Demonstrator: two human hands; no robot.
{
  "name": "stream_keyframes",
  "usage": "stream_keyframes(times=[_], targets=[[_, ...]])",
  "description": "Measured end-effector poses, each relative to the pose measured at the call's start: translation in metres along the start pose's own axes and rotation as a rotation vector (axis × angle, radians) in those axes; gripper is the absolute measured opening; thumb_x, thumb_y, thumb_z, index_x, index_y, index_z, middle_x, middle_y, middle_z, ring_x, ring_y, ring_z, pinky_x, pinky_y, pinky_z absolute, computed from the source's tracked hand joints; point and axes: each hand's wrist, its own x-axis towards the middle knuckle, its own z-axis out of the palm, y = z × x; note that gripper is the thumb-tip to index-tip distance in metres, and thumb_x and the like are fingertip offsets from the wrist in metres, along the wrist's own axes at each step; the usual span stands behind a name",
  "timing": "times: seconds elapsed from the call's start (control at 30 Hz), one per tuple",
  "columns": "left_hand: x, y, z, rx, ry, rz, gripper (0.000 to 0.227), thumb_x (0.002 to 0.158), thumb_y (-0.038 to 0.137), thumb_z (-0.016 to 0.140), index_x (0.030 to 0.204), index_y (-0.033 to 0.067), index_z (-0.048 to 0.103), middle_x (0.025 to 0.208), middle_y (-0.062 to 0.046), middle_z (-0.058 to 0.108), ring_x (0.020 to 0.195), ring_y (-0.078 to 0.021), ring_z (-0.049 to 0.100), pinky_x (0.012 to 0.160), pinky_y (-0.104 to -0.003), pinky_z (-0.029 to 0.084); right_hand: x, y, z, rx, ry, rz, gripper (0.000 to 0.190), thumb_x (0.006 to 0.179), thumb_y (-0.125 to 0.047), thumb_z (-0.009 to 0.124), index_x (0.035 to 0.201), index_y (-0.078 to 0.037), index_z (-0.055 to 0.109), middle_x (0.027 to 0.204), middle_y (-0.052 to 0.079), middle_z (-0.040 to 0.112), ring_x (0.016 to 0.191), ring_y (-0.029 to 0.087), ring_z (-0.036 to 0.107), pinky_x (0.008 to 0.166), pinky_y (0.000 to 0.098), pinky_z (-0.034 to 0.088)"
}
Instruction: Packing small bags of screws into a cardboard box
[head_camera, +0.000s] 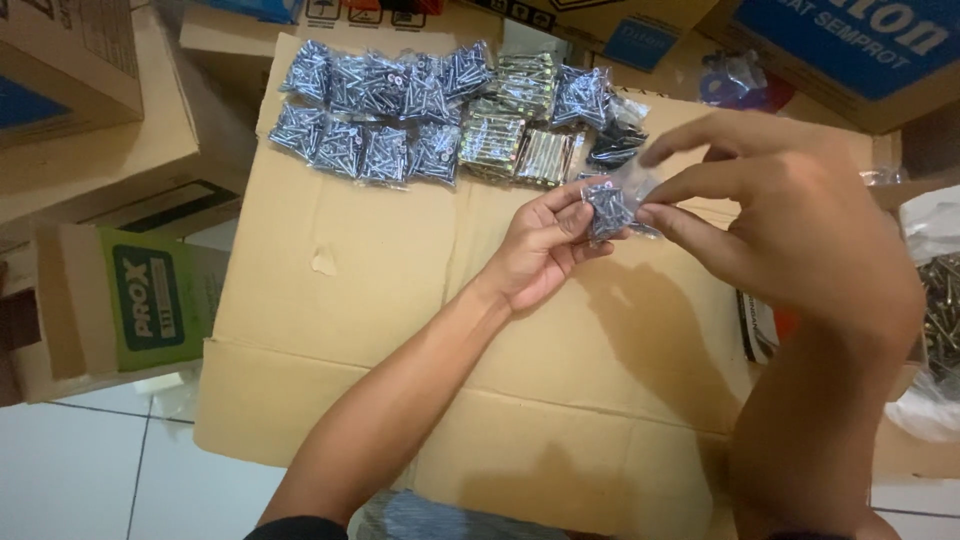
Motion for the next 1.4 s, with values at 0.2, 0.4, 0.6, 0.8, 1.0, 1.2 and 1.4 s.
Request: stream_keyframes(times=[0.2, 0.4, 0.6, 0.8, 1.0, 1.2, 1.4], targets=[[0.001, -0.001, -0.004, 0.015, 0.013, 0.012, 0.050, 0.099, 0.006, 0.071, 0.145, -0.0044, 0.053, 0.125, -0.018, 0.069, 0.098, -0.0333, 0.075, 0.081, -0.037, 0.067, 0.004, -0.003, -0.002, 0.090, 0.019, -0.078, 0.009, 0.093, -0.011, 0.078, 0.092, -0.003, 0.080, 0.109, 0.008, 0.079, 0.091, 0.025, 0.070, 0.077, 0.0395, 0.052], [0.001, 0.000, -0.003, 0.064, -0.014, 0.020, 0.051, 0.098, 0.011, 0.074, 0.144, -0.0025, 0.056, 0.123, -0.015, 0.071, 0.097, -0.0254, 0.075, 0.082, -0.034, 0.066, 0.008, -0.009, -0.006, 0.126, 0.016, -0.125, 0.011, 0.091, -0.016, 0.079, 0.098, -0.007, 0.080, 0.098, 0.004, 0.079, 0.074, 0.024, 0.061, 0.067, 0.0377, 0.047], [0.001, 0.002, -0.001, 0.020, -0.008, 0.037, 0.044, 0.099, 0.006, 0.072, 0.139, 0.0006, 0.056, 0.129, -0.021, 0.066, 0.099, -0.0304, 0.075, 0.087, -0.036, 0.066, 0.000, 0.001, 0.001, -0.044, -0.017, -0.001, 0.016, 0.094, -0.023, 0.077, 0.104, -0.012, 0.082, 0.091, 0.008, 0.073, 0.080, 0.029, 0.065, 0.068, 0.0424, 0.047], [0.002, -0.001, -0.004, 0.029, 0.006, 0.051, 0.045, 0.099, 0.007, 0.072, 0.140, 0.0001, 0.055, 0.125, -0.018, 0.068, 0.095, -0.0293, 0.075, 0.083, -0.036, 0.066, 0.002, 0.005, 0.002, -0.012, -0.014, -0.073, 0.021, 0.092, -0.020, 0.080, 0.108, -0.007, 0.082, 0.095, 0.014, 0.061, 0.086, 0.031, 0.057, 0.068, 0.0424, 0.043], [0.000, 0.003, 0.001, 0.042, 0.029, 0.045, 0.048, 0.096, 0.007, 0.074, 0.140, 0.0002, 0.056, 0.119, -0.018, 0.069, 0.092, -0.0300, 0.076, 0.080, -0.036, 0.066, -0.005, 0.014, 0.016, -0.097, -0.175, 0.197, 0.027, 0.085, -0.030, 0.076, 0.109, -0.018, 0.081, 0.092, 0.009, 0.064, 0.088, 0.029, 0.063, 0.073, 0.0427, 0.048], [0.001, 0.001, 0.003, 0.030, -0.019, 0.074, 0.042, 0.100, 0.004, 0.070, 0.139, -0.0015, 0.056, 0.138, -0.025, 0.063, 0.104, -0.0321, 0.073, 0.089, -0.036, 0.064, -0.004, 0.012, 0.011, -0.259, -0.154, 0.242, 0.016, 0.089, -0.031, 0.069, 0.094, -0.019, 0.078, 0.081, 0.001, 0.074, 0.072, 0.027, 0.068, 0.062, 0.0423, 0.048], [-0.001, 0.003, 0.008, 0.056, -0.030, 0.096, 0.041, 0.101, 0.002, 0.069, 0.139, -0.0016, 0.056, 0.139, -0.026, 0.063, 0.114, -0.0295, 0.069, 0.093, -0.038, 0.063, -0.004, 0.006, 0.012, -0.256, -0.185, 0.335, 0.020, 0.095, -0.036, 0.067, 0.101, -0.023, 0.079, 0.079, 0.004, 0.076, 0.067, 0.026, 0.069, 0.056, 0.0409, 0.047]])
